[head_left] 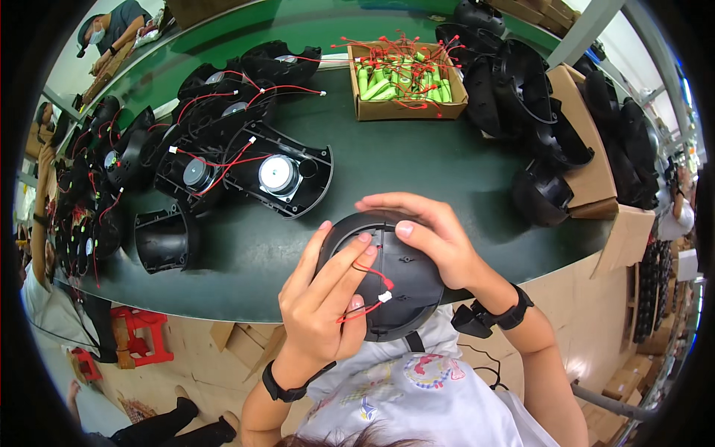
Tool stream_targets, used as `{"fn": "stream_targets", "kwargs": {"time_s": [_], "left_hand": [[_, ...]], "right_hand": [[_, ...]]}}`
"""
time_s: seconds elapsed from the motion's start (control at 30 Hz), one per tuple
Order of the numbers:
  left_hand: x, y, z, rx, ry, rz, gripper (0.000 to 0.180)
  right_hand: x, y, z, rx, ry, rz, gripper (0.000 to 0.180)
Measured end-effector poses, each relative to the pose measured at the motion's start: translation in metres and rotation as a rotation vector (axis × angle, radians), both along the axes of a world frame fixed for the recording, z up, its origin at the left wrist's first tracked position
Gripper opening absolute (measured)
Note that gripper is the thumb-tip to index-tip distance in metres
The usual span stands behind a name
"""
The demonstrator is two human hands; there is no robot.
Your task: Assembling plastic housing components and routing wires for electronic devices.
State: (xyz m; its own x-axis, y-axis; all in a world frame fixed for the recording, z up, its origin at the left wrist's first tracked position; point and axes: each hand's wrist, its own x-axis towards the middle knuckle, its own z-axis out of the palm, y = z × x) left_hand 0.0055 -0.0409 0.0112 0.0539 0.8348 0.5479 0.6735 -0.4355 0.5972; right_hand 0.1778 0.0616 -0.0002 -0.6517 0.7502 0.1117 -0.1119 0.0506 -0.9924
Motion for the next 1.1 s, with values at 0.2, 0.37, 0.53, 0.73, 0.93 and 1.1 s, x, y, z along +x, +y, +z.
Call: {"fn": "stream_targets", "kwargs": {"time_s": [0.2, 0.37, 0.53, 0.73, 0.93, 1.1], "left_hand": [[-0.002, 0.008, -0.003, 0.040, 0.035, 0.000, 0.039], [-0.008, 0.007, -0.002, 0.100, -0.018, 0.039, 0.035], [-0.007, -0.001, -0.019, 0.176, -0.174, 0.068, 0.072], [0.022, -0.032, -0.029, -0.050, -0.468, 0.079, 0.110], [0.027, -0.031, -0.033, -0.012, -0.463, 0.151, 0.116], [0.024, -0.025, -0.033, 0.011, -0.477, 0.122, 0.111]], "right_hand": [[-0.005, 0.014, 0.000, -0.271, 0.189, 0.184, 0.050], [-0.016, 0.012, 0.006, -0.135, 0.102, 0.184, 0.044], [-0.016, -0.002, 0.022, -0.051, -0.082, 0.049, 0.047], [-0.009, -0.008, 0.019, 0.020, -0.131, -0.076, 0.053], [-0.014, -0.010, 0.010, 0.002, -0.076, -0.072, 0.056], [-0.006, 0.005, 0.013, 0.070, -0.175, 0.000, 0.056]]}}
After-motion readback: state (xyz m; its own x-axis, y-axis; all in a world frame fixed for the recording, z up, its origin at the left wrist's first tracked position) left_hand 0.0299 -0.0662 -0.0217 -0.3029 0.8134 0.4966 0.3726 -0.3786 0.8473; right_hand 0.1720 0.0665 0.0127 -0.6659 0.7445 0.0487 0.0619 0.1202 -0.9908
